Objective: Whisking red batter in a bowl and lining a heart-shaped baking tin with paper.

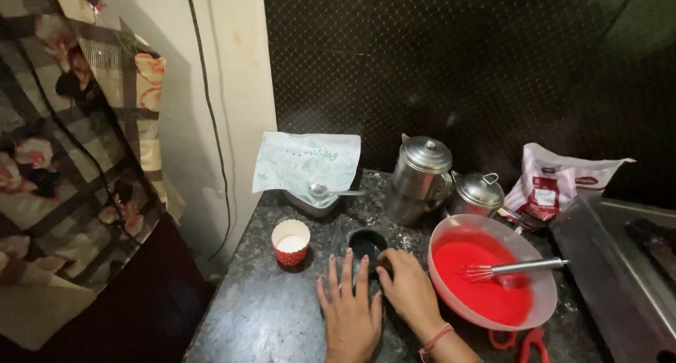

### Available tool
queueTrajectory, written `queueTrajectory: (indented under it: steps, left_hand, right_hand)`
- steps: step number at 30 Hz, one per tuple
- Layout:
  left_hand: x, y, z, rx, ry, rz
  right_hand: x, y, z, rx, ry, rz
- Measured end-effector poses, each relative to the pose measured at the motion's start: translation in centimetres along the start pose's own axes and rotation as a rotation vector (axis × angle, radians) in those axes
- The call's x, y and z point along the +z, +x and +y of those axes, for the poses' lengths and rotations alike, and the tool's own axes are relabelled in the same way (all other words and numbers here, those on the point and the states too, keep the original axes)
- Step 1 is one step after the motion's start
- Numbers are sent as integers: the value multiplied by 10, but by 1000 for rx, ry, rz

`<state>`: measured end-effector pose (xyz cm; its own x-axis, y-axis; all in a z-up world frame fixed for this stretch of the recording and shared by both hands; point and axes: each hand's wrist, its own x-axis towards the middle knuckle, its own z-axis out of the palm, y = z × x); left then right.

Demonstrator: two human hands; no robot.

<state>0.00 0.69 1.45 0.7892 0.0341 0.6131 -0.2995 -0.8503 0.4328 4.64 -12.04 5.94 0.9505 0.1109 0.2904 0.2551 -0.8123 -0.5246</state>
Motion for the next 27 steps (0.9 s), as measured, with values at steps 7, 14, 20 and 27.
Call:
queueTrajectory:
  steps: [7,14,20,27]
  left_hand:
    - [8,2,-11,-227,-53,13]
    - [-14,13,-21,-148,-50,98]
    - [-37,49,-34,-52,117,156]
    - [-26,76,-70,-433,204,48]
  right_hand:
    - [2,5,-3,28,-27,155]
    - [-6,1,-34,226,-83,-110]
    - [9,6,-13,143,-80,43]
    - [5,6,-8,133,-85,101]
